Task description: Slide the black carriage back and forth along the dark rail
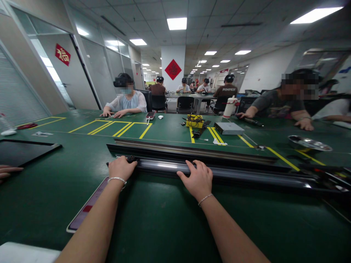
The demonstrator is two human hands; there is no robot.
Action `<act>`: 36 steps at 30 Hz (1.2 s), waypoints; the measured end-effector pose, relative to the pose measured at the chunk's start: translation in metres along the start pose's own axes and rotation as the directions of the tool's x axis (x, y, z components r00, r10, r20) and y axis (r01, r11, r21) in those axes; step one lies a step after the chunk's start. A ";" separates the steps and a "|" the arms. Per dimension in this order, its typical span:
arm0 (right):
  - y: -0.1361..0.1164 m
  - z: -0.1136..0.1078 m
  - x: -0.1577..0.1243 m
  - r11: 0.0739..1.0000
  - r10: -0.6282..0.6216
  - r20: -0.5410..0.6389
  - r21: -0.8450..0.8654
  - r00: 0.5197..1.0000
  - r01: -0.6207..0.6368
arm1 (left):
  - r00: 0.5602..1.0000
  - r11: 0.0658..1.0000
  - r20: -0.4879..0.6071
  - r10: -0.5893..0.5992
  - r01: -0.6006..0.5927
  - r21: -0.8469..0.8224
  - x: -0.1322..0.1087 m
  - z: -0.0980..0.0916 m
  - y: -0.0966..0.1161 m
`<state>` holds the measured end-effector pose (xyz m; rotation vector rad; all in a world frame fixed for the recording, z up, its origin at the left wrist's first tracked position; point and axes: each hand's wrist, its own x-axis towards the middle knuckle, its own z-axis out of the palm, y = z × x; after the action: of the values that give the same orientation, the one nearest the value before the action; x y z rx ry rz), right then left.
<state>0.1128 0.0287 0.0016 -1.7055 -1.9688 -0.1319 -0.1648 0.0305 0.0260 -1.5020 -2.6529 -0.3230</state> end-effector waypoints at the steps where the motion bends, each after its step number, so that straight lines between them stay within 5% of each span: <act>1: 0.000 0.000 0.000 1.000 -0.001 -0.001 0.002 1.000 0.001 | 1.000 1.000 0.002 0.002 -0.002 0.001 0.001 0.001 -0.001; 12: 0.000 0.002 0.000 1.000 0.003 0.002 0.001 1.000 -0.003 | 0.991 0.998 0.130 -0.008 0.015 -0.057 0.006 -0.008 -0.006; 36: 0.001 0.003 0.000 1.000 0.002 0.004 -0.006 1.000 -0.002 | 0.980 0.997 0.192 0.054 -0.042 -0.065 0.007 -0.011 -0.006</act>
<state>0.1123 0.0300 -0.0011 -1.7128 -1.9714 -0.1339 -0.1743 0.0309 0.0370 -1.6948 -2.7704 -0.2683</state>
